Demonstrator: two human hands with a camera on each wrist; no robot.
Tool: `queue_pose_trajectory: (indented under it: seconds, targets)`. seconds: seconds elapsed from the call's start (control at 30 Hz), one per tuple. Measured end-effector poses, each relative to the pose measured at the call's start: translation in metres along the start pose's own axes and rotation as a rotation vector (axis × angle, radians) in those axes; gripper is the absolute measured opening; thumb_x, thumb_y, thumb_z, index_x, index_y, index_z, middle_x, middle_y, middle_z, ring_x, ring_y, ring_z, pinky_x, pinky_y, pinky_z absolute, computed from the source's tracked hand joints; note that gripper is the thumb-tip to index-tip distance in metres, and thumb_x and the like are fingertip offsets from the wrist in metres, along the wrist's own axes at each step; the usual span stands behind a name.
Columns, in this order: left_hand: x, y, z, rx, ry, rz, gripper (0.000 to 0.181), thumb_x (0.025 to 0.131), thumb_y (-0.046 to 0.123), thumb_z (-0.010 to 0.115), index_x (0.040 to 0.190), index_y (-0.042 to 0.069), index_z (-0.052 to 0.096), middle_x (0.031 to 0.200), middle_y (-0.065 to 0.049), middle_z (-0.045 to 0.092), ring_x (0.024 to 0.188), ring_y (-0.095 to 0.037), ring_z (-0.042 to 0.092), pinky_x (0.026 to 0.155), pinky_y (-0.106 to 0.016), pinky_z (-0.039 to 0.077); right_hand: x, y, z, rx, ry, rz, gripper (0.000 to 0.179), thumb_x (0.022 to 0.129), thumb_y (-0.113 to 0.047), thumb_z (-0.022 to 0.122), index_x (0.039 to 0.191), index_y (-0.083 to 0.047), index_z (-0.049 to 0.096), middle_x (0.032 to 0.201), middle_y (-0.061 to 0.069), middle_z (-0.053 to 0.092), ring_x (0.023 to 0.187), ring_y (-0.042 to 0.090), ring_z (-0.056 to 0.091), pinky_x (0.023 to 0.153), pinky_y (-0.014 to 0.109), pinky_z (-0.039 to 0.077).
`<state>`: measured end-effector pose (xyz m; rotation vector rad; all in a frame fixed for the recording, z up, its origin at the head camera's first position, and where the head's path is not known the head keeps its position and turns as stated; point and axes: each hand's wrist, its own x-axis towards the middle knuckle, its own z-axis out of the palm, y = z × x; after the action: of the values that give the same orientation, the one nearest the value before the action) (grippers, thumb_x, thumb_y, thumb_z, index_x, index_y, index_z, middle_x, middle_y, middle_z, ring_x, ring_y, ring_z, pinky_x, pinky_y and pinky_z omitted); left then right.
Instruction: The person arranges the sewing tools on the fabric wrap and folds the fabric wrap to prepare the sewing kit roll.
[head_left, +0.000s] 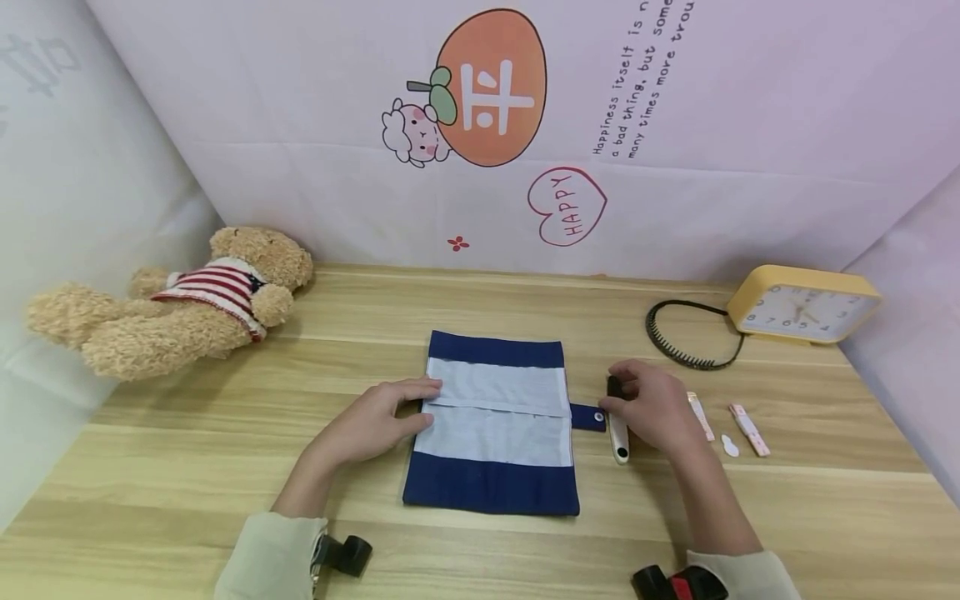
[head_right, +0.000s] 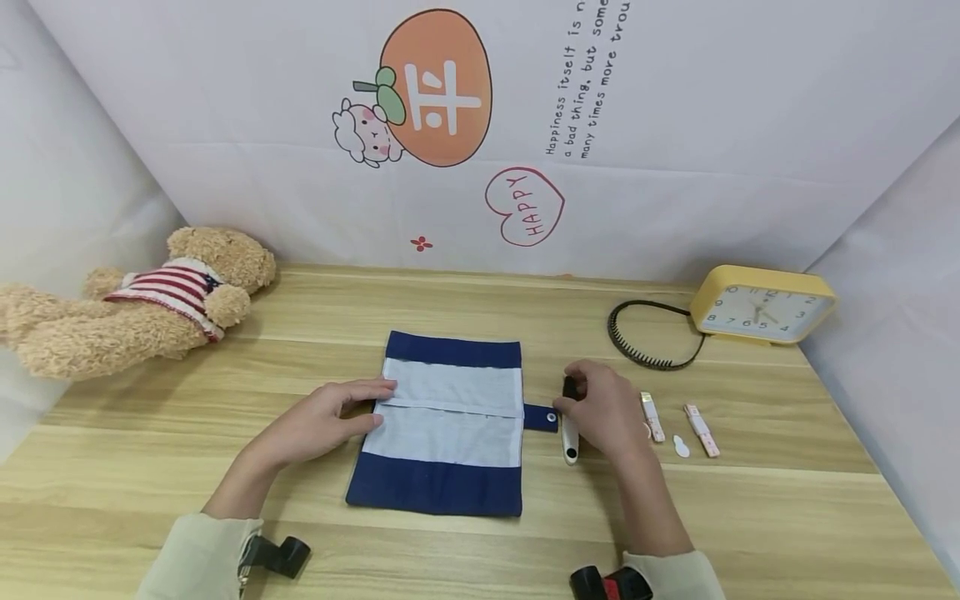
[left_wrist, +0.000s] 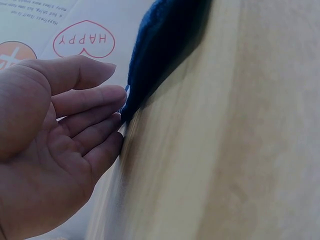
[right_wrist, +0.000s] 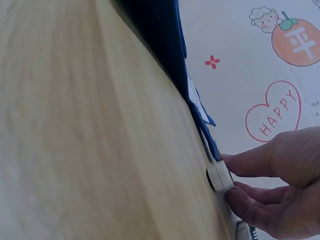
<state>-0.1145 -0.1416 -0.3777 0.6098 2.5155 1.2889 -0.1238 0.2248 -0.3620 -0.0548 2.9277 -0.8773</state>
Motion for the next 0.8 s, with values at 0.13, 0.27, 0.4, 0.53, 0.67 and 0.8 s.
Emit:
queue_pose_trajectory:
  seconds: [0.13,0.27,0.4,0.53,0.67,0.8]
  targets:
    - [-0.0001,0.0,-0.0002,-0.001,-0.002,0.008,0.039,0.098,0.009,0.066,0.136,-0.001,0.062,0.146,-0.009,0.056,0.144,-0.032,0.04,0.117,-0.05,0.032,-0.0009,-0.005,0.0013,0.008,-0.012,0.017,0.045,0.089,-0.008,0.076,0.129,0.004,0.061,0.12,0.025,0.067,0.106,0.038,0.065,0.088,0.052,0.053]
    - [-0.0004,0.0002,-0.0003,-0.004,-0.004,0.012,0.039,0.098,0.009,0.066,0.135,-0.001,0.063,0.146,-0.009,0.056,0.143,-0.032,0.04,0.117,-0.05,0.032,-0.0007,-0.0063,0.0017,0.034,-0.007,0.033,0.046,0.088,-0.004,0.072,0.132,0.004,0.059,0.115,0.021,0.07,0.101,0.032,0.066,0.085,0.047,0.053]
    - [-0.0004,0.0008,-0.0003,-0.009,-0.006,0.011,0.039,0.098,0.009,0.066,0.135,-0.001,0.063,0.147,-0.01,0.056,0.144,-0.032,0.04,0.117,-0.05,0.032,-0.0001,-0.0072,0.0002,0.068,0.016,0.019,0.047,0.088,-0.002,0.067,0.133,0.005,0.058,0.113,0.019,0.072,0.098,0.028,0.066,0.084,0.043,0.053]
    - [-0.0006,0.0014,-0.0004,-0.014,-0.009,0.008,0.039,0.098,0.008,0.066,0.135,-0.002,0.063,0.147,-0.01,0.055,0.144,-0.032,0.039,0.117,-0.05,0.031,-0.0004,-0.0086,-0.001,0.167,0.021,0.013,0.046,0.092,-0.003,0.064,0.137,0.003,0.057,0.119,0.021,0.069,0.102,0.028,0.065,0.087,0.043,0.054]
    - [-0.0007,0.0015,-0.0006,-0.017,-0.012,0.004,0.039,0.097,0.008,0.066,0.135,-0.002,0.063,0.147,-0.01,0.055,0.144,-0.032,0.039,0.117,-0.05,0.031,-0.001,-0.0087,-0.0021,0.266,0.012,0.025,0.045,0.096,-0.006,0.062,0.14,0.0,0.055,0.125,0.021,0.066,0.11,0.032,0.063,0.088,0.04,0.055]
    - [-0.0007,0.0007,-0.0013,-0.01,-0.014,0.002,0.041,0.095,0.005,0.069,0.135,-0.001,0.063,0.148,-0.009,0.055,0.145,-0.032,0.039,0.118,-0.051,0.03,-0.0014,-0.0079,-0.0041,0.357,-0.005,0.035,0.048,0.096,-0.008,0.064,0.142,-0.002,0.053,0.129,0.022,0.062,0.117,0.038,0.061,0.082,0.031,0.056]
